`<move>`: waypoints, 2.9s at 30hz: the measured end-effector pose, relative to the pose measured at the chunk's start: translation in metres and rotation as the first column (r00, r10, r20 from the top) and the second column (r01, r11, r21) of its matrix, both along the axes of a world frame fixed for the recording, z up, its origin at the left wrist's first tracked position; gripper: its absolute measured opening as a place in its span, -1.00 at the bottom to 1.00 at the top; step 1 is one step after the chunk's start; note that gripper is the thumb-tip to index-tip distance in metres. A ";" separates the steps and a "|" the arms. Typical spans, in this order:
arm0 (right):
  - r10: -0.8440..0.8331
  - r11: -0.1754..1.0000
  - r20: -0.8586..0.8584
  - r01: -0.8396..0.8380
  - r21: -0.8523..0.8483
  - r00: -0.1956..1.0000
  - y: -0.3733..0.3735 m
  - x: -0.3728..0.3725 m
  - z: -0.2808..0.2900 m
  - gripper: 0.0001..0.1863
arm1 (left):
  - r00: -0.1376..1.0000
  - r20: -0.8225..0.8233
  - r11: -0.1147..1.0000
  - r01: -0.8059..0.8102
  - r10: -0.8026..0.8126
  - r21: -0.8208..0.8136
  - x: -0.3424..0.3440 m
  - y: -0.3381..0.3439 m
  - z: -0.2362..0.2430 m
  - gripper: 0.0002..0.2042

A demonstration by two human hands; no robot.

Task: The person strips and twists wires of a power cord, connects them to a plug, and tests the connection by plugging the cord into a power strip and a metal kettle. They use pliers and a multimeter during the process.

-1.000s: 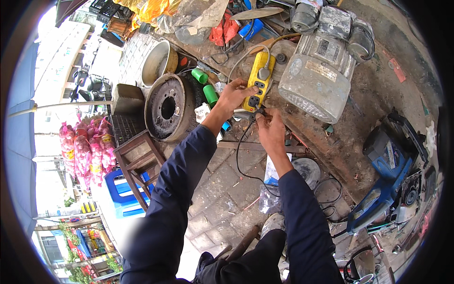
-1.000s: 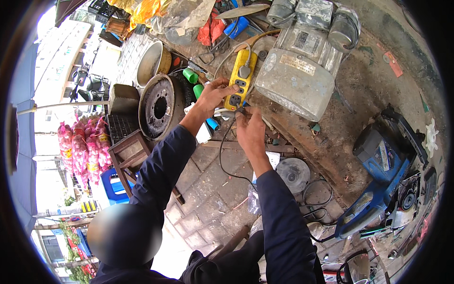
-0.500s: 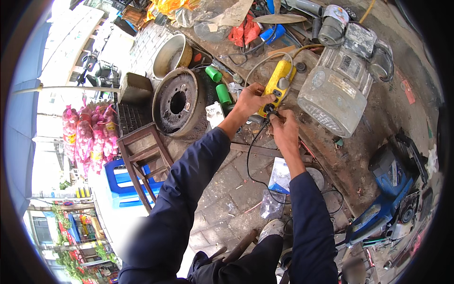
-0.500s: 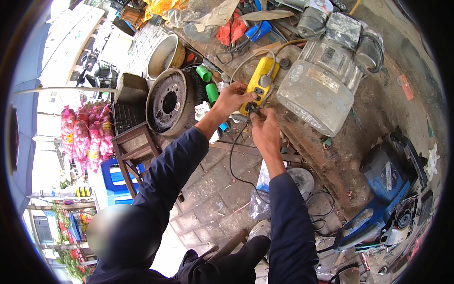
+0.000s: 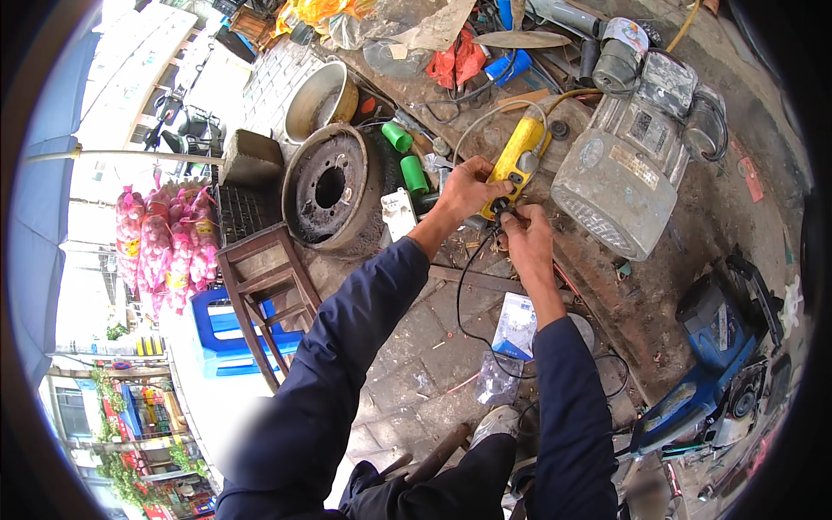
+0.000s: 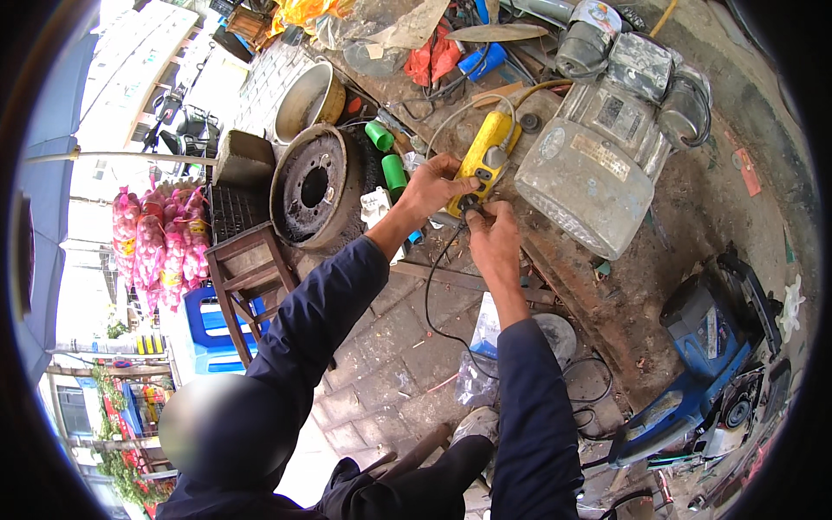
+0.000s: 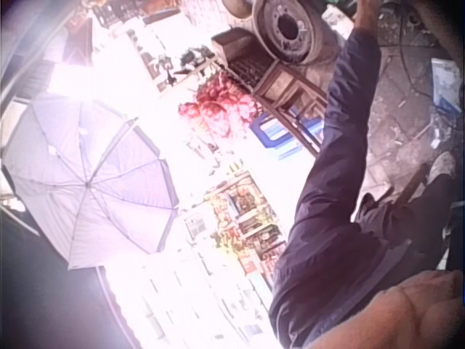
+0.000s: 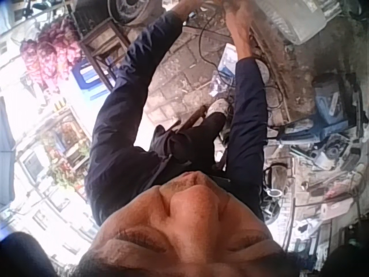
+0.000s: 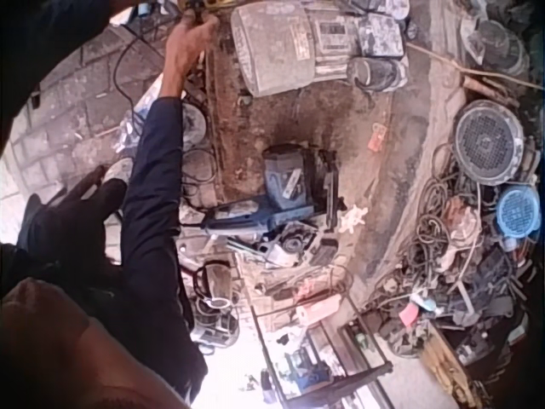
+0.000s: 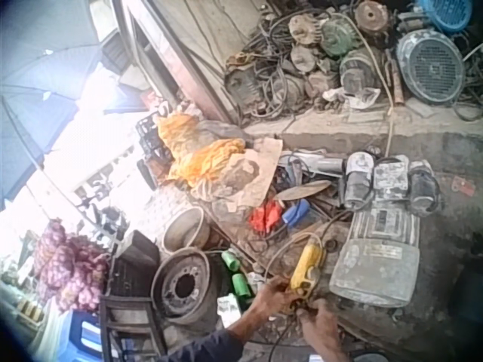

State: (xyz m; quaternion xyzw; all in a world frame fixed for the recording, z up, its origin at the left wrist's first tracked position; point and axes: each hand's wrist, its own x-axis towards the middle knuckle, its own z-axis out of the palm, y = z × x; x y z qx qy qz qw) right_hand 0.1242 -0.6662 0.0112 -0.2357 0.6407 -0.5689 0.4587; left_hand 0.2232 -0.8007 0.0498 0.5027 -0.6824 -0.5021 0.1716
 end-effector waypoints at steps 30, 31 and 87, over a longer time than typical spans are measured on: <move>-0.033 0.999 0.229 0.035 -0.004 0.973 -0.002 -0.002 0.002 -0.75 | 1.000 0.016 0.999 0.011 -0.010 -0.051 0.001 -0.001 -0.004 -0.66; -0.043 0.999 0.248 0.045 -0.002 0.968 -0.001 -0.003 0.003 -0.75 | 1.000 0.022 0.999 0.011 -0.010 -0.051 0.001 -0.002 -0.004 -0.66; 0.241 0.968 0.436 -0.183 -0.171 0.867 -0.010 -0.013 -0.007 -0.48 | 0.993 0.037 0.993 0.114 -0.115 0.043 0.007 -0.008 0.011 -0.55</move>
